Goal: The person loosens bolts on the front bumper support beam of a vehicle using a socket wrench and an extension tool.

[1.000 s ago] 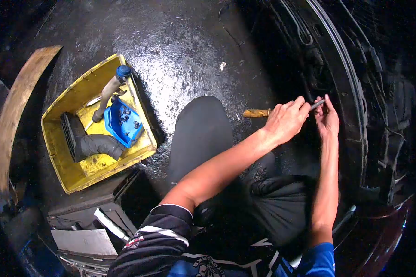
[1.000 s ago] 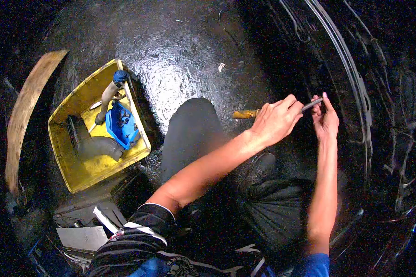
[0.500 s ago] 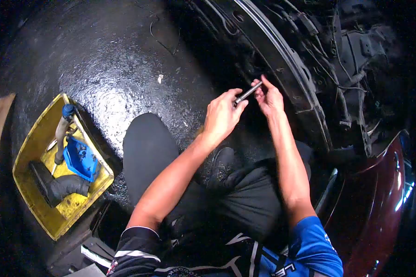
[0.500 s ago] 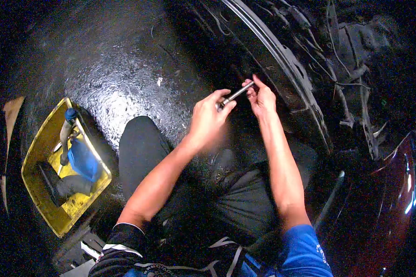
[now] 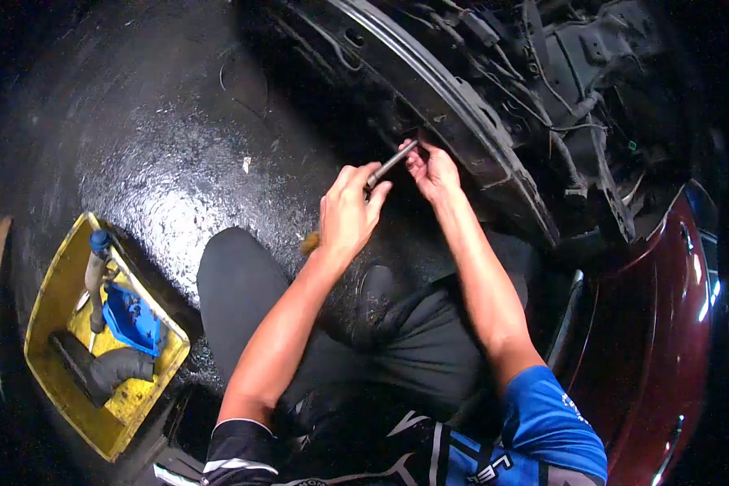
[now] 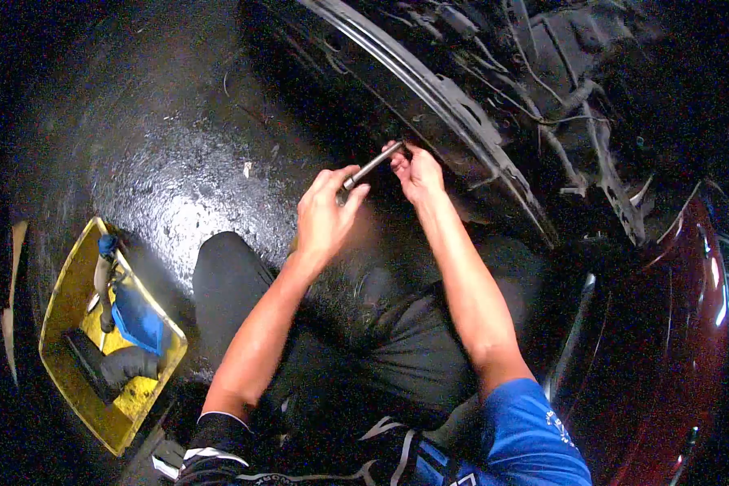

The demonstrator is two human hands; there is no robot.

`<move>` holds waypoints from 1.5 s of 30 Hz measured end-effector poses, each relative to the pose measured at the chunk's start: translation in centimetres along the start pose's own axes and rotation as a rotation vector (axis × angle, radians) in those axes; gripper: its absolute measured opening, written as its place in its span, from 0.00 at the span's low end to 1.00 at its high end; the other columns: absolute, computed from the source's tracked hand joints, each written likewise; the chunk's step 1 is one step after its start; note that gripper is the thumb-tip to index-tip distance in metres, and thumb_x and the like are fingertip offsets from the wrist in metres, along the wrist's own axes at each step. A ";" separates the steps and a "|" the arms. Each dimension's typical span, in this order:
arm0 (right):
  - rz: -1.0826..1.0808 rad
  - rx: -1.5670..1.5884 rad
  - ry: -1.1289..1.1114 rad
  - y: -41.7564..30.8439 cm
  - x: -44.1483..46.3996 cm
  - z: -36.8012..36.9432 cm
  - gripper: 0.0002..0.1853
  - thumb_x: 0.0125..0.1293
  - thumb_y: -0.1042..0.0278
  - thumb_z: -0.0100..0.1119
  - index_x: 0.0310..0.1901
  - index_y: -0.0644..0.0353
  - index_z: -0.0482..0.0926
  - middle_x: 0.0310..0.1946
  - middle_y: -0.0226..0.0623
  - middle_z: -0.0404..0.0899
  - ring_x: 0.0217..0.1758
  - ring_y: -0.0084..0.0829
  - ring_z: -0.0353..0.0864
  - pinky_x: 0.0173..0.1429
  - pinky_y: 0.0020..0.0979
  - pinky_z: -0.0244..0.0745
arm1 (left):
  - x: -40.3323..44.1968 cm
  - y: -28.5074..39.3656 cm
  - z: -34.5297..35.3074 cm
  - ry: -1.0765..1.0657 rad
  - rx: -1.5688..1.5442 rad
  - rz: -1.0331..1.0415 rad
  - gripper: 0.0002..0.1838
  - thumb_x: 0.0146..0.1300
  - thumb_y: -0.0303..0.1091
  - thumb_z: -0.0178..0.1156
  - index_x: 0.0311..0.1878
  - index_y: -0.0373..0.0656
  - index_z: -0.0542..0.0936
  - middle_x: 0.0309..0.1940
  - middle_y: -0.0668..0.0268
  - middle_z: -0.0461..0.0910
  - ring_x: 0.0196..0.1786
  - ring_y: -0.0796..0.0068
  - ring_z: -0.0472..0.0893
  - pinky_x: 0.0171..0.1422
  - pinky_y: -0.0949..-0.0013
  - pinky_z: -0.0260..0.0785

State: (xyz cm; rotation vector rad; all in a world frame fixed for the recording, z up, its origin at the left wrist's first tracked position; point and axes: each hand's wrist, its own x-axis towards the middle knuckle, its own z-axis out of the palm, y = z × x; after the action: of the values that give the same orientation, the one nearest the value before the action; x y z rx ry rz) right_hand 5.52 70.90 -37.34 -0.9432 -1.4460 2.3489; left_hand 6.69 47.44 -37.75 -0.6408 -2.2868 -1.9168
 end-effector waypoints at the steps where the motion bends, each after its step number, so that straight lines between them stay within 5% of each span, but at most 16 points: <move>1: -0.017 0.004 0.017 0.2 0.3 -0.3 0.10 0.78 0.68 0.48 0.49 0.65 0.77 0.39 0.44 0.85 0.35 0.30 0.84 0.34 0.25 0.79 | -0.2 -0.1 0.1 0.019 0.064 0.074 0.16 0.67 0.40 0.65 0.51 0.38 0.85 0.37 0.57 0.83 0.35 0.68 0.83 0.38 0.66 0.75; 3: -0.038 -0.020 0.022 0.7 0.9 -0.8 0.12 0.79 0.65 0.47 0.50 0.63 0.78 0.41 0.44 0.85 0.38 0.31 0.85 0.36 0.27 0.80 | 0.1 -0.6 0.6 0.078 0.132 0.202 0.14 0.69 0.38 0.62 0.51 0.39 0.85 0.34 0.55 0.83 0.31 0.69 0.82 0.37 0.66 0.74; 7: -0.122 0.052 -0.013 -0.3 -2.8 3.0 0.18 0.81 0.62 0.41 0.56 0.63 0.77 0.49 0.45 0.84 0.49 0.38 0.86 0.45 0.33 0.81 | 1.9 -0.4 0.4 -0.070 -0.326 -0.302 0.16 0.75 0.38 0.55 0.51 0.36 0.85 0.20 0.69 0.79 0.21 0.80 0.75 0.28 0.72 0.67; 10: -0.133 0.016 -0.014 -0.2 -2.1 2.4 0.17 0.81 0.65 0.39 0.58 0.63 0.76 0.49 0.45 0.84 0.49 0.38 0.86 0.45 0.32 0.81 | 2.0 -0.9 0.2 -0.172 -0.533 -0.526 0.16 0.74 0.39 0.57 0.53 0.36 0.84 0.24 0.71 0.79 0.25 0.81 0.75 0.31 0.71 0.68; 17: -0.154 -0.016 0.077 0.8 -0.3 1.0 0.15 0.80 0.63 0.45 0.57 0.63 0.73 0.53 0.49 0.81 0.51 0.42 0.85 0.44 0.33 0.82 | 0.8 -0.3 0.5 0.150 0.045 0.150 0.15 0.72 0.39 0.60 0.53 0.39 0.84 0.26 0.62 0.81 0.31 0.75 0.81 0.38 0.66 0.73; 22: -0.171 0.113 0.006 0.1 -2.7 3.6 0.18 0.79 0.71 0.37 0.61 0.63 0.74 0.51 0.48 0.83 0.49 0.41 0.87 0.39 0.31 0.80 | 2.5 -0.9 -0.3 -0.159 -0.601 -0.572 0.24 0.75 0.51 0.55 0.40 0.37 0.86 0.16 0.72 0.74 0.18 0.82 0.70 0.24 0.72 0.59; 24: -0.173 0.057 0.017 0.0 -2.2 3.4 0.17 0.79 0.71 0.37 0.60 0.65 0.74 0.50 0.49 0.84 0.48 0.41 0.87 0.38 0.31 0.80 | 2.2 -1.8 -0.6 -0.255 -0.646 -0.666 0.24 0.75 0.51 0.54 0.40 0.37 0.85 0.17 0.70 0.76 0.20 0.80 0.73 0.27 0.71 0.64; 26: -0.173 -0.020 0.066 0.4 -0.8 2.0 0.18 0.80 0.70 0.37 0.60 0.66 0.75 0.49 0.49 0.84 0.47 0.41 0.88 0.39 0.31 0.80 | 1.3 -0.8 -0.4 -0.132 -0.201 -0.391 0.21 0.74 0.49 0.57 0.43 0.38 0.85 0.22 0.67 0.80 0.25 0.75 0.78 0.32 0.67 0.70; 27: -0.142 -0.078 0.071 0.6 0.0 1.0 0.17 0.80 0.62 0.47 0.61 0.63 0.71 0.54 0.50 0.80 0.50 0.44 0.86 0.40 0.29 0.81 | 0.7 -1.0 0.2 0.038 -0.125 -0.182 0.19 0.72 0.47 0.61 0.46 0.38 0.83 0.28 0.62 0.84 0.30 0.72 0.82 0.38 0.65 0.73; 30: -0.149 -0.056 0.032 0.9 1.4 -0.4 0.16 0.80 0.63 0.48 0.60 0.63 0.72 0.53 0.50 0.80 0.51 0.44 0.86 0.44 0.34 0.83 | 0.6 -1.4 0.6 0.140 -0.008 0.096 0.17 0.70 0.44 0.63 0.48 0.38 0.82 0.32 0.59 0.85 0.30 0.72 0.82 0.38 0.64 0.73; 31: -0.161 0.024 -0.005 0.8 0.7 0.1 0.16 0.79 0.63 0.47 0.60 0.63 0.72 0.53 0.50 0.81 0.52 0.45 0.86 0.46 0.36 0.83 | 0.8 -0.6 0.2 0.082 -0.042 -0.009 0.17 0.72 0.44 0.59 0.44 0.37 0.83 0.28 0.56 0.84 0.34 0.63 0.85 0.39 0.62 0.74; 35: -0.174 0.248 -0.081 0.7 -1.5 2.0 0.15 0.79 0.65 0.47 0.59 0.63 0.73 0.53 0.49 0.81 0.53 0.46 0.85 0.52 0.44 0.83 | 2.5 -1.5 -0.8 -0.185 -0.470 -0.564 0.24 0.75 0.49 0.52 0.37 0.37 0.85 0.18 0.62 0.81 0.30 0.65 0.84 0.38 0.62 0.73; 38: -0.180 0.161 0.004 1.0 -0.4 1.6 0.16 0.78 0.68 0.47 0.62 0.63 0.73 0.52 0.49 0.82 0.52 0.46 0.86 0.46 0.37 0.83 | 1.7 -2.0 -0.7 -0.193 -0.389 -0.476 0.22 0.73 0.49 0.56 0.41 0.36 0.84 0.20 0.65 0.79 0.25 0.75 0.77 0.33 0.66 0.70; 40: -0.175 0.095 0.058 1.2 0.1 1.3 0.16 0.78 0.67 0.46 0.62 0.63 0.73 0.51 0.51 0.82 0.51 0.45 0.86 0.41 0.34 0.82 | 0.3 -1.3 -0.3 0.014 -0.169 -0.141 0.18 0.72 0.47 0.58 0.50 0.41 0.85 0.33 0.54 0.84 0.37 0.62 0.84 0.44 0.61 0.75; 42: -0.181 0.077 0.159 1.1 0.0 1.9 0.16 0.79 0.67 0.45 0.61 0.63 0.73 0.51 0.51 0.82 0.51 0.45 0.86 0.39 0.32 0.82 | 0.2 -1.9 0.3 0.141 -0.073 0.050 0.18 0.72 0.46 0.58 0.50 0.41 0.85 0.29 0.54 0.84 0.34 0.60 0.85 0.42 0.59 0.76; 45: -0.189 0.333 0.053 1.3 -1.0 2.3 0.15 0.77 0.70 0.43 0.60 0.63 0.73 0.51 0.50 0.81 0.51 0.47 0.85 0.50 0.42 0.83 | 1.2 -1.4 -0.1 -0.028 -0.134 -0.185 0.19 0.74 0.46 0.55 0.49 0.39 0.85 0.21 0.59 0.81 0.28 0.62 0.83 0.38 0.59 0.75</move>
State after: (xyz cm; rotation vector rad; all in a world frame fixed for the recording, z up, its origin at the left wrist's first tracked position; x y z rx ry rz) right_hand 4.96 68.11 -37.37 -0.7378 -1.0297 2.3066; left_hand 5.04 47.49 -38.59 -0.4864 -2.3237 -2.1721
